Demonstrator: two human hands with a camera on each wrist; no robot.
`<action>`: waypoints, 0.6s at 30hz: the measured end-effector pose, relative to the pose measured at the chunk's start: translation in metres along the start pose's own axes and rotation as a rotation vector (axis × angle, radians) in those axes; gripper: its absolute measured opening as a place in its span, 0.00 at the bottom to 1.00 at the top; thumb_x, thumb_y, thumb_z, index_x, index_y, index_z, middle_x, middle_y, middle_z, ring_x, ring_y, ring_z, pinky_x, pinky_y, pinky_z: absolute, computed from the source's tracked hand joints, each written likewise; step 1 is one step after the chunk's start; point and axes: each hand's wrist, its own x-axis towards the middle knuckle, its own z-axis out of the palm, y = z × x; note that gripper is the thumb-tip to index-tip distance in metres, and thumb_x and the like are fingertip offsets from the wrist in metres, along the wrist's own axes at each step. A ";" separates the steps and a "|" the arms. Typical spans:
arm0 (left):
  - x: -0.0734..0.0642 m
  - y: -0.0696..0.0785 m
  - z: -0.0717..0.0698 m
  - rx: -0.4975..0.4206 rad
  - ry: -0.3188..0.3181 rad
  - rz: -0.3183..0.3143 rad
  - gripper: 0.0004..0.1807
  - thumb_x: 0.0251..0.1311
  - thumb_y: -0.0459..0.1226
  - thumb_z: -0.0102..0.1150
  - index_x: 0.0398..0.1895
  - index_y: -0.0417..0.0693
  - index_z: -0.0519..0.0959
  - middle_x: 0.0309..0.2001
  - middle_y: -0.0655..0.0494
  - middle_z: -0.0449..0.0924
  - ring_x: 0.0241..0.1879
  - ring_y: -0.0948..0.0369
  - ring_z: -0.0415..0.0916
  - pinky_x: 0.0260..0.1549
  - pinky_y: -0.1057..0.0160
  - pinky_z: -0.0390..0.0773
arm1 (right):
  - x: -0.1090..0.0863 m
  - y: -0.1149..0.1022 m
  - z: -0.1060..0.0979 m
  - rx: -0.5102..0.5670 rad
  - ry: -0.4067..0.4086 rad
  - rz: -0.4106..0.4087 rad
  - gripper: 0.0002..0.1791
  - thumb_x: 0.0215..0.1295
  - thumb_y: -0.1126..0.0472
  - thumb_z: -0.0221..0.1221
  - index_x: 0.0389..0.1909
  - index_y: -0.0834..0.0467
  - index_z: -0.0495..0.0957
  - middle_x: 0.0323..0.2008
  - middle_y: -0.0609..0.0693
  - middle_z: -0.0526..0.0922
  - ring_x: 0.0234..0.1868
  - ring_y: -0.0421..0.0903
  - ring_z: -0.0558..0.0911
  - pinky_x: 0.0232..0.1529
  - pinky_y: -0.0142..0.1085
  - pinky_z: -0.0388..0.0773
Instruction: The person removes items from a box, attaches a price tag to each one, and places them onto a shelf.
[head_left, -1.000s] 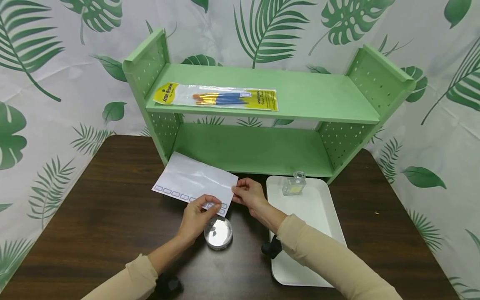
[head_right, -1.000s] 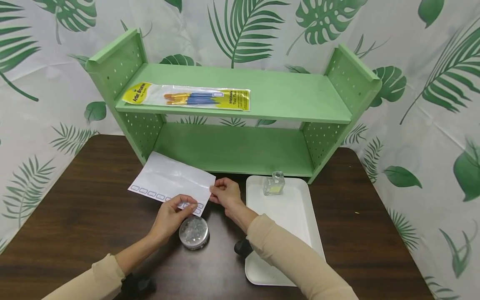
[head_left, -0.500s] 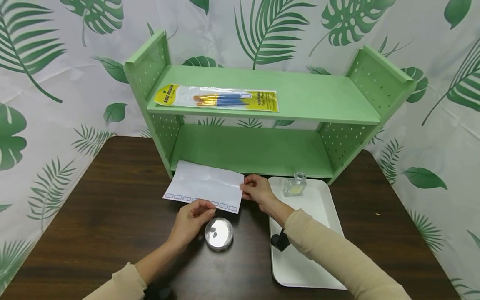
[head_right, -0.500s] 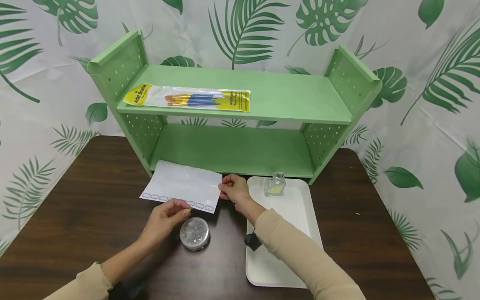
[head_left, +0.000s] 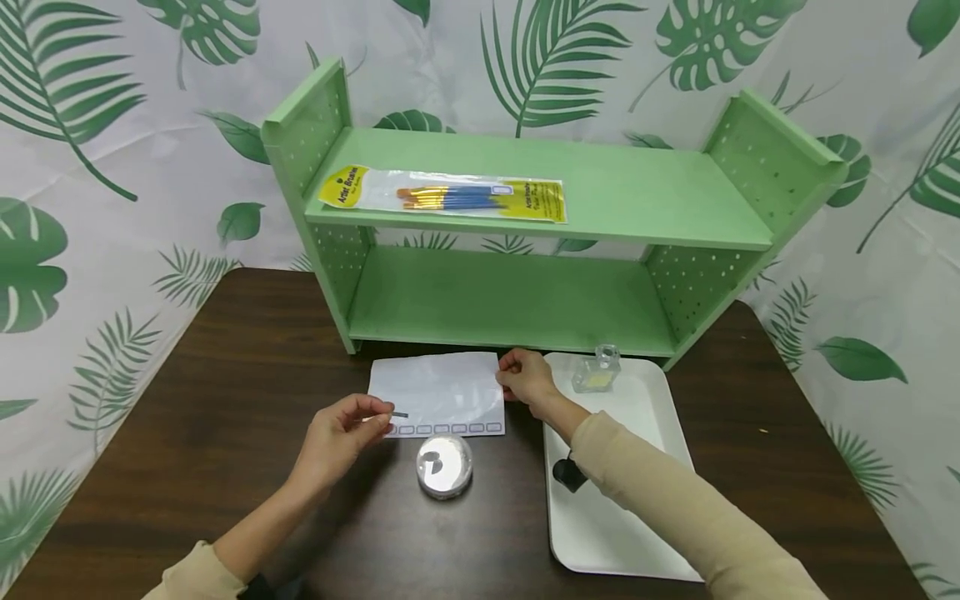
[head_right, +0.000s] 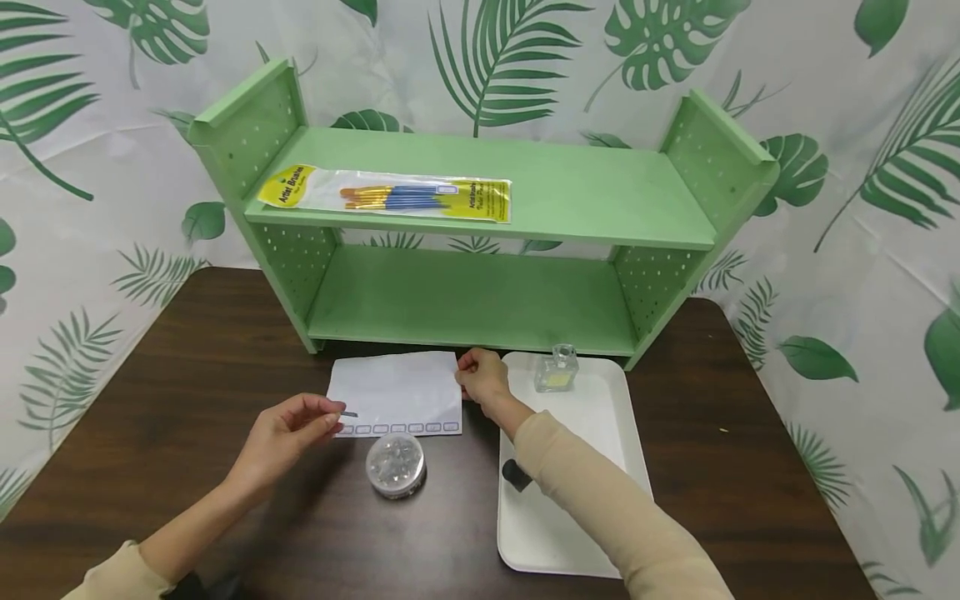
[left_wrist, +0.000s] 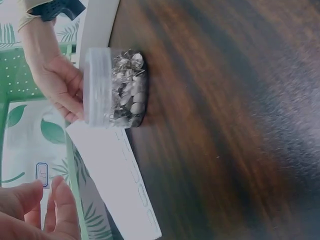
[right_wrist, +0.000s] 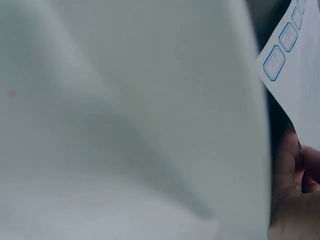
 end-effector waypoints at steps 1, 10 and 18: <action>0.001 0.001 0.000 0.004 0.010 -0.001 0.10 0.59 0.27 0.58 0.42 0.30 0.77 0.43 0.40 0.79 0.35 0.64 0.81 0.38 0.65 0.82 | 0.000 0.000 0.001 -0.002 0.001 0.001 0.05 0.60 0.74 0.56 0.37 0.68 0.74 0.25 0.50 0.72 0.23 0.42 0.75 0.25 0.32 0.80; 0.010 0.000 0.013 -0.061 0.017 -0.060 0.10 0.59 0.27 0.58 0.42 0.28 0.75 0.30 0.53 0.77 0.32 0.62 0.80 0.36 0.64 0.83 | 0.003 -0.003 0.008 -0.024 -0.005 0.038 0.09 0.61 0.74 0.55 0.42 0.71 0.74 0.28 0.53 0.74 0.26 0.43 0.76 0.29 0.34 0.82; 0.017 0.001 0.024 -0.098 -0.012 -0.059 0.10 0.59 0.27 0.58 0.41 0.29 0.75 0.28 0.55 0.77 0.31 0.61 0.79 0.33 0.66 0.82 | 0.004 -0.003 0.006 -0.047 0.015 0.043 0.10 0.61 0.74 0.54 0.44 0.72 0.74 0.31 0.56 0.76 0.30 0.45 0.77 0.33 0.36 0.83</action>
